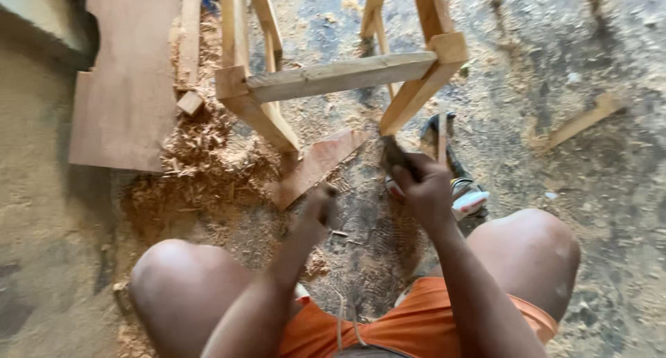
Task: The person applies wood putty to the joints and surfaces of a wooden chair frame using a small scraper and a putty knife.
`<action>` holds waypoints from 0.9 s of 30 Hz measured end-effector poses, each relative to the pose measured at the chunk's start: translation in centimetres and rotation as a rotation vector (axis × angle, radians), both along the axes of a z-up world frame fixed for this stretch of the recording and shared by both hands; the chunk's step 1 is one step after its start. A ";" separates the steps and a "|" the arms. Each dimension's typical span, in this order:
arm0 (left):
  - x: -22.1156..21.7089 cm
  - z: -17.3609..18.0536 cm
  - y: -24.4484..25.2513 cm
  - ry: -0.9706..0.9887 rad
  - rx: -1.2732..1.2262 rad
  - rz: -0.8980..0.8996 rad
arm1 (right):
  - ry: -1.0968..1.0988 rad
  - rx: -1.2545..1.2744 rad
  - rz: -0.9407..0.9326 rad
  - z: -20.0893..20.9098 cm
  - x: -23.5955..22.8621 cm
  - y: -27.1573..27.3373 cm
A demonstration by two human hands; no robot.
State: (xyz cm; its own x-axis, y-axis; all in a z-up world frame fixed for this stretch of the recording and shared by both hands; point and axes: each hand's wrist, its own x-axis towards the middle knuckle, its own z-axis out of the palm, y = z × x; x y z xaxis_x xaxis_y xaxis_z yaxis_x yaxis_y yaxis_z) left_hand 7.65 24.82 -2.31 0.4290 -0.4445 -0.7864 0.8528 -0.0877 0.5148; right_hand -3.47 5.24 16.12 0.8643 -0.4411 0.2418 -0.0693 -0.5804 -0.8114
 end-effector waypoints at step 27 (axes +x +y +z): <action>-5.0 15.1 -2.3 -0.121 -0.203 0.173 | -0.179 1.542 -0.157 -14.9 -0.2 2.5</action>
